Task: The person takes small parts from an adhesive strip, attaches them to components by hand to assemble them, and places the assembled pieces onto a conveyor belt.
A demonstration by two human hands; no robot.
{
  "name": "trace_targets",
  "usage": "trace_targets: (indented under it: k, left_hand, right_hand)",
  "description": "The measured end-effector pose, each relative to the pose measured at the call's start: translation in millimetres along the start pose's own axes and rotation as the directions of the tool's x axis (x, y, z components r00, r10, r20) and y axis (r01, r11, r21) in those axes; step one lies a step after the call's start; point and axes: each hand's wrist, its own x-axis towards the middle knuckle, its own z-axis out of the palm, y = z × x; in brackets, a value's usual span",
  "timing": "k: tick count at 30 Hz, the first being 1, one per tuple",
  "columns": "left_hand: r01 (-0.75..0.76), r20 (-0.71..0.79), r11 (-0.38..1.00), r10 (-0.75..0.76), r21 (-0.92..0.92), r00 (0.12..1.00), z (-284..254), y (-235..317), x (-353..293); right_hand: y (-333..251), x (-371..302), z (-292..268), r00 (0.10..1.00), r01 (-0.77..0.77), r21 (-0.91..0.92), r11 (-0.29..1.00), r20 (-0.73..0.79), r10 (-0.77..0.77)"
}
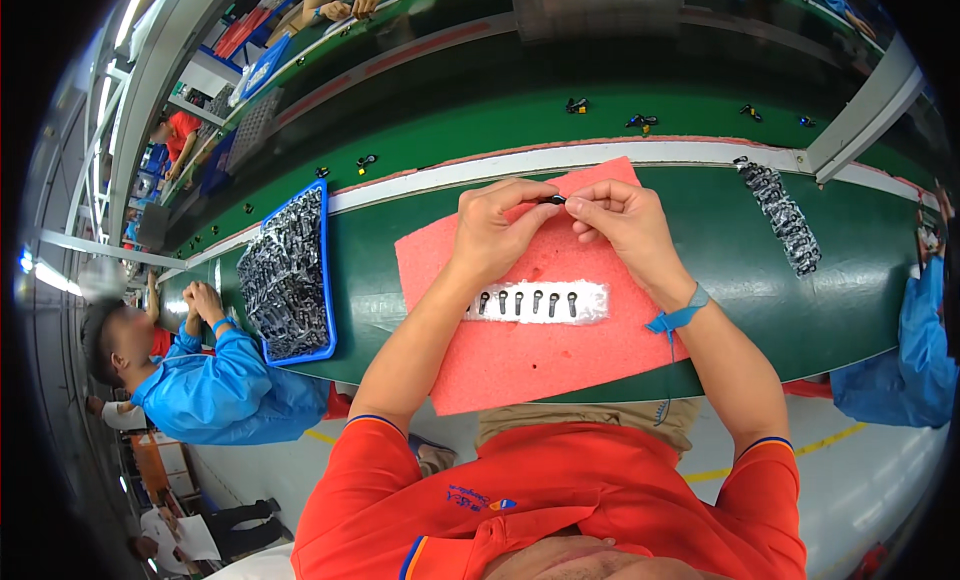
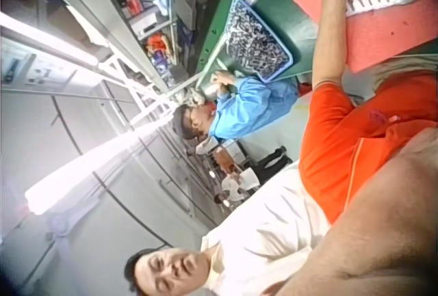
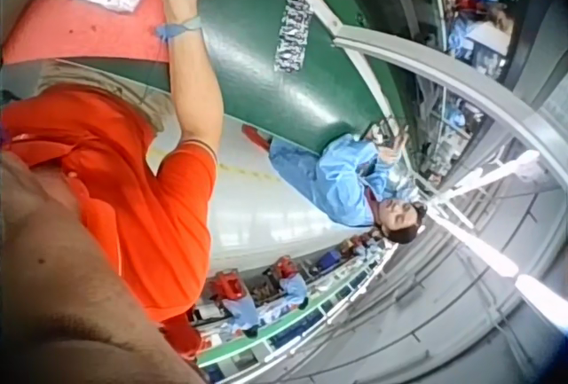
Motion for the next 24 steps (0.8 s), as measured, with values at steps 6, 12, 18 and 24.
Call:
trace_targets:
  k: [6,12,18,24]
  left_hand:
    - [-0.012,0.002,1.000,0.012,0.011,1.000,0,1,0]
    - [0.117,0.026,0.990,-0.115,-0.079,0.993,-1,1,-5]
    - [0.250,0.045,0.949,-0.246,-0.191,0.968,1,-6,-5]
    - [0.326,0.057,0.856,-0.332,-0.402,0.942,-3,-9,-1]
  right_hand:
    - [-3,-2,3,0.999,0.009,-0.012,1.000,-0.033,-0.009]
    - [1,-6,8,0.994,0.088,-0.081,0.993,-0.062,-0.093]
    - [4,-7,12,0.985,0.116,-0.190,0.975,-0.108,-0.138]
    - [-4,-5,14,0.976,0.132,-0.258,0.957,-0.136,-0.172]
